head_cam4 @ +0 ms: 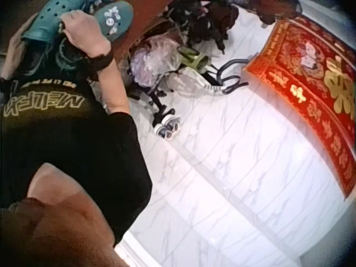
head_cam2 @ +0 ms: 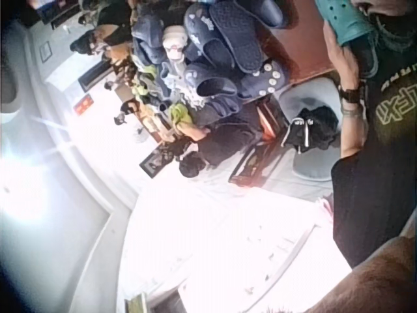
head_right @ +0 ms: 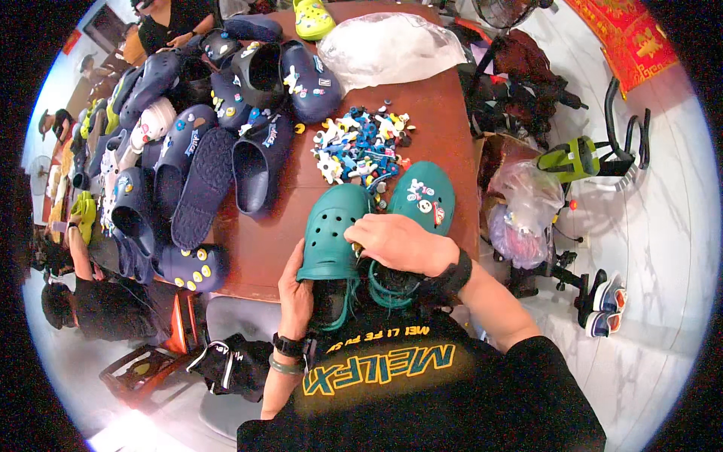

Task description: Applying decorative charms to the holes of foam clogs.

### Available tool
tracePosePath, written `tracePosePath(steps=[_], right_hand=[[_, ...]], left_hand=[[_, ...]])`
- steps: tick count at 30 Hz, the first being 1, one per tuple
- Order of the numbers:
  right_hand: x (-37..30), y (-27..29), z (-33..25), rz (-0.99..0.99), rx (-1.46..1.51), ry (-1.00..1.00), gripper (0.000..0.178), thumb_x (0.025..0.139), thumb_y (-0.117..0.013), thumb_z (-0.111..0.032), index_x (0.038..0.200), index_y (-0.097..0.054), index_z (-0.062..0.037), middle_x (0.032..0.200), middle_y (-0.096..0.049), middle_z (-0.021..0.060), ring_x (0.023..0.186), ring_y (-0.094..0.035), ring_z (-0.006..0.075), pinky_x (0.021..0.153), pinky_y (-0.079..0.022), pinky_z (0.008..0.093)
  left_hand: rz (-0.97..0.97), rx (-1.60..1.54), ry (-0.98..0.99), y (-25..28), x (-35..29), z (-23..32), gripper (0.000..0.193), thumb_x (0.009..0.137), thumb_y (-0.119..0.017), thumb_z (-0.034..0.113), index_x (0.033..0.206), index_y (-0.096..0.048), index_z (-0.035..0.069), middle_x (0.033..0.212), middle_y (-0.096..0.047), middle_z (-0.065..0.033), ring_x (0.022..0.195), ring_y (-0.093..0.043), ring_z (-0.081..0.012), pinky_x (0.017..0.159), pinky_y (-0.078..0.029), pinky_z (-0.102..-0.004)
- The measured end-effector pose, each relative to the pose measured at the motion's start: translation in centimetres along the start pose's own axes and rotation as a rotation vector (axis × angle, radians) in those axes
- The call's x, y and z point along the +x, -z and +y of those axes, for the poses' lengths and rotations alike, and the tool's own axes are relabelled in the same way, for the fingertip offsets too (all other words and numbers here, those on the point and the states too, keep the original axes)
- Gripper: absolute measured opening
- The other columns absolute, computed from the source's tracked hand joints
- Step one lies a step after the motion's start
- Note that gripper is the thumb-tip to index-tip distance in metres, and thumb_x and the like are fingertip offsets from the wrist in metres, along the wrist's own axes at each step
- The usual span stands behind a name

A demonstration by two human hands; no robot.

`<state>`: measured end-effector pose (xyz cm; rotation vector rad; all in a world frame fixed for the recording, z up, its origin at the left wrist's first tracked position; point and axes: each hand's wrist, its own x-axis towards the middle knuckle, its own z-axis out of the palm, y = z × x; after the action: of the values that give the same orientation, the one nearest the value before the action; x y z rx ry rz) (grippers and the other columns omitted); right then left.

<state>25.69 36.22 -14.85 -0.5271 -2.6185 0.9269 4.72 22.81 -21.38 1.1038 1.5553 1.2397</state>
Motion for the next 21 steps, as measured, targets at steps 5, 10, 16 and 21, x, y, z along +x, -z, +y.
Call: tracePosePath(steps=[5,10,16,21], right_hand=[[0.7,-0.4,0.1,0.119,-0.163,0.083,0.021,0.075,-0.067,-0.005,0.09,-0.053,-0.006,0.087,-0.055,0.0093,0.085,-0.058,0.0284,0.075,-0.051,0.0374],[0.6,-0.7,0.1,0.163,-0.14,0.128,0.012,0.078,-0.061,-0.006,0.087,-0.052,-0.0053,0.084,-0.054,0.0088,0.083,-0.058,0.0276,0.075,-0.051,0.0364],[0.3,-1.1,0.6,0.134,-0.245,0.152,0.007,0.08,-0.056,-0.008,0.082,-0.05,-0.0064,0.08,-0.052,0.0082,0.08,-0.057,0.0257,0.071,-0.05,0.0355],[0.0,-1.4,0.6,0.138,-0.263,0.187,0.007,0.079,-0.056,-0.008,0.081,-0.049,-0.0063,0.079,-0.052,0.0078,0.079,-0.057,0.0246,0.071,-0.05,0.0347]], left_hand=[[-0.008,-0.035,0.005,0.1,0.3,-0.6,0.051,0.091,-0.052,-0.007,0.141,-0.046,0.001,0.141,-0.051,-0.0155,0.132,-0.047,-0.0254,0.111,-0.035,-0.0359],[-0.014,-0.072,0.008,-0.1,0.3,-0.1,0.05,0.091,-0.05,-0.008,0.141,-0.046,0.0,0.141,-0.051,-0.0147,0.132,-0.047,-0.0247,0.111,-0.035,-0.0357],[-0.03,-0.094,0.011,-0.1,0.3,0.0,0.05,0.092,-0.05,-0.007,0.141,-0.044,-0.002,0.142,-0.049,-0.0133,0.132,-0.045,-0.0238,0.111,-0.035,-0.0359],[-0.02,-0.113,0.0,0.0,0.2,-0.3,0.049,0.093,-0.049,-0.007,0.141,-0.044,-0.002,0.142,-0.049,-0.0132,0.132,-0.045,-0.0235,0.111,-0.034,-0.036]])
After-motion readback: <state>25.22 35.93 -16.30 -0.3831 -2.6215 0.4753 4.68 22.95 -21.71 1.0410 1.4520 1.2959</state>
